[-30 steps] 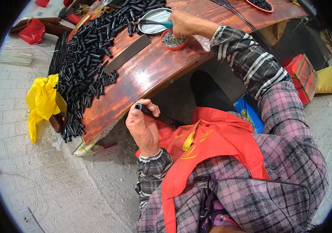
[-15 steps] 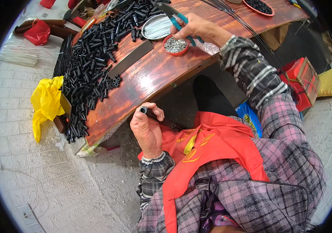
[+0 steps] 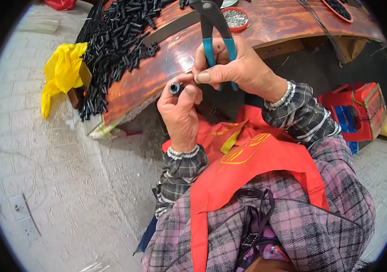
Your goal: Assembling wiring harnesses by attaching connectors and sleeves using pliers.
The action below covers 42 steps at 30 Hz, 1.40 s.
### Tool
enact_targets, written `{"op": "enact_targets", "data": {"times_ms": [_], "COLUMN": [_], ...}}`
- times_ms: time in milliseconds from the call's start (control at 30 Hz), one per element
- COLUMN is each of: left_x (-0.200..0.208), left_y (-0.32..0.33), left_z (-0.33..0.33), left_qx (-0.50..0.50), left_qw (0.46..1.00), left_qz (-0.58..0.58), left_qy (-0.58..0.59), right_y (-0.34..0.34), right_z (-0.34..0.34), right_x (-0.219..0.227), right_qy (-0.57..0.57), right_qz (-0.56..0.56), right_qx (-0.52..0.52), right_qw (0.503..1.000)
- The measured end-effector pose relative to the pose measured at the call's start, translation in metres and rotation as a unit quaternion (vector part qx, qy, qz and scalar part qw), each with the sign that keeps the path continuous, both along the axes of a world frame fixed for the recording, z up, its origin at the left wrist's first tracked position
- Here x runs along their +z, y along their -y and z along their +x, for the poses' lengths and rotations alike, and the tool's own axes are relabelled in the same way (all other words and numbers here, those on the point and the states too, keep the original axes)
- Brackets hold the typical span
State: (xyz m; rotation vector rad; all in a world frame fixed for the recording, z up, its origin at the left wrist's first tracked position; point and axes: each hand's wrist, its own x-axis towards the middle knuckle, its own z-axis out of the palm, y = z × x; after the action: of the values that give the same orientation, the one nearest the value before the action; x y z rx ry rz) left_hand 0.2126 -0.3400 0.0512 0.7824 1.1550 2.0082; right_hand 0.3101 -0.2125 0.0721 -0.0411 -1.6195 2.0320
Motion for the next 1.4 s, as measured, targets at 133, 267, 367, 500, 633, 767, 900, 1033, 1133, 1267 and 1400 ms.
{"op": "enact_targets", "data": {"times_ms": [133,267,367,500,633,767,900,1033,1133,1267,1400], "left_x": [-0.002,-0.003,-0.001,0.004,0.007,0.003,-0.003,-0.007,-0.007,-0.008,-0.007], "left_y": [0.007,0.0,-0.006,-0.013,-0.021,-0.021,-0.017,-0.019,-0.017,-0.016,-0.017], "left_z": [0.002,0.005,0.014,0.027,0.026,0.026,0.019,0.016,0.016,0.011,0.009], "left_qx": [-0.014,-0.03,-0.047,-0.049,-0.072,-0.014,-0.046,-0.03,-0.023,-0.02,-0.007], "left_qw": [0.999,0.998,0.996,0.997,0.994,0.997,0.997,0.996,0.996,0.996,0.995], "left_qz": [0.028,0.039,0.03,0.026,0.024,-0.009,0.018,0.013,0.011,0.01,0.008], "left_qy": [0.009,0.043,0.062,0.055,0.078,0.077,0.062,0.08,0.085,0.088,0.096], "right_y": [0.018,0.006,-0.005,-0.008,0.0,0.008,0.014,0.018,0.02,0.022,0.022], "right_z": [0.002,0.004,0.009,0.013,0.013,0.01,0.004,-0.001,-0.002,-0.005,-0.006], "right_x": [0.006,0.007,0.015,0.022,0.022,0.015,0.005,-0.005,-0.01,-0.01,-0.011], "right_qy": [0.016,0.0,0.031,0.016,-0.011,-0.002,-0.009,-0.034,-0.019,-0.01,-0.01], "right_qz": [0.006,0.063,0.049,0.02,-0.003,0.007,0.013,-0.004,-0.021,-0.046,-0.066], "right_qx": [0.024,0.03,0.1,0.075,-0.03,-0.048,-0.056,-0.069,-0.064,-0.055,-0.052], "right_qw": [1.0,0.998,0.993,0.997,0.999,0.999,0.998,0.997,0.998,0.997,0.996]}}
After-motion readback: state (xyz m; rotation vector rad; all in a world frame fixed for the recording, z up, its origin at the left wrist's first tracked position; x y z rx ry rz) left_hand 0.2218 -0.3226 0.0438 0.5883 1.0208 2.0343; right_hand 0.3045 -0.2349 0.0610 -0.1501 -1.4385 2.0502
